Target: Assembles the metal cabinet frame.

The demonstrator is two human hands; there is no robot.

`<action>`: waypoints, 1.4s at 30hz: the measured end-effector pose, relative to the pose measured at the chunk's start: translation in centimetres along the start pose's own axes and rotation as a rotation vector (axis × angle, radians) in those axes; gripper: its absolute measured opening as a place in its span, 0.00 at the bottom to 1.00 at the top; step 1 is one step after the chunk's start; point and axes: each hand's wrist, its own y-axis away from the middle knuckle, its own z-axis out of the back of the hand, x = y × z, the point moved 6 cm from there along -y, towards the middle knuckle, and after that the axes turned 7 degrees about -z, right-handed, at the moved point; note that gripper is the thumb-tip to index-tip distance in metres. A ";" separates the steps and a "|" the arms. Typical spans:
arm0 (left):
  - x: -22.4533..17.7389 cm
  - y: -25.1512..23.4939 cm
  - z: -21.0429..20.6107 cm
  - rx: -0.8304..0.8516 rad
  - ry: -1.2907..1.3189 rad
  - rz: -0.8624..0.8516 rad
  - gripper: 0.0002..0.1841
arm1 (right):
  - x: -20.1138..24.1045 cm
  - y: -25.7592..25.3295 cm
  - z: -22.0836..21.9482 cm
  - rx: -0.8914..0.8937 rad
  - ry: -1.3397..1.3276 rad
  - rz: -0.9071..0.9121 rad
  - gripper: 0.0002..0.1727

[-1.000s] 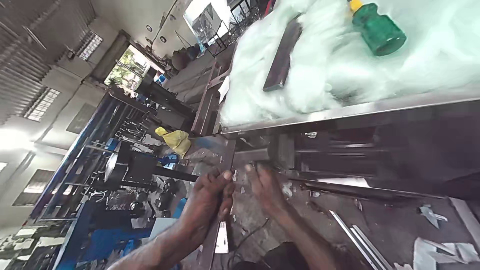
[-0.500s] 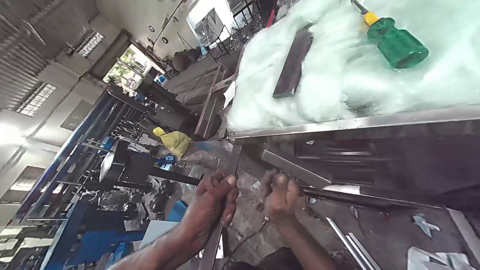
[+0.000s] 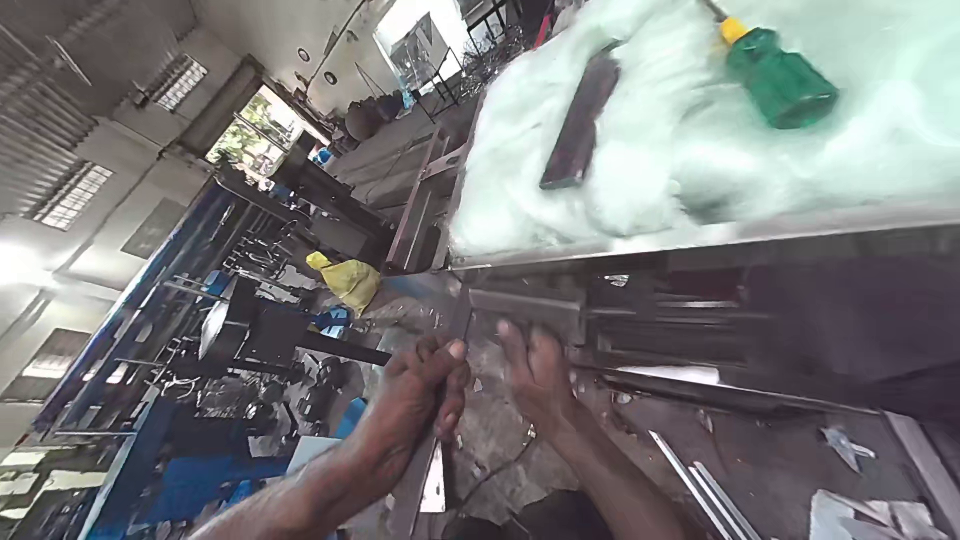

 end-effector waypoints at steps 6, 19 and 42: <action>-0.2 0.2 -0.9 -0.036 0.067 0.010 0.09 | 1.6 -0.4 1.1 0.107 0.277 -0.061 0.30; 3.0 0.7 4.8 0.299 0.156 -0.051 0.12 | 12.7 4.3 12.0 -0.199 0.711 0.376 0.27; -6.9 -7.3 12.4 0.268 -0.025 -0.827 0.12 | 25.7 -8.9 9.1 -0.370 1.539 0.328 0.27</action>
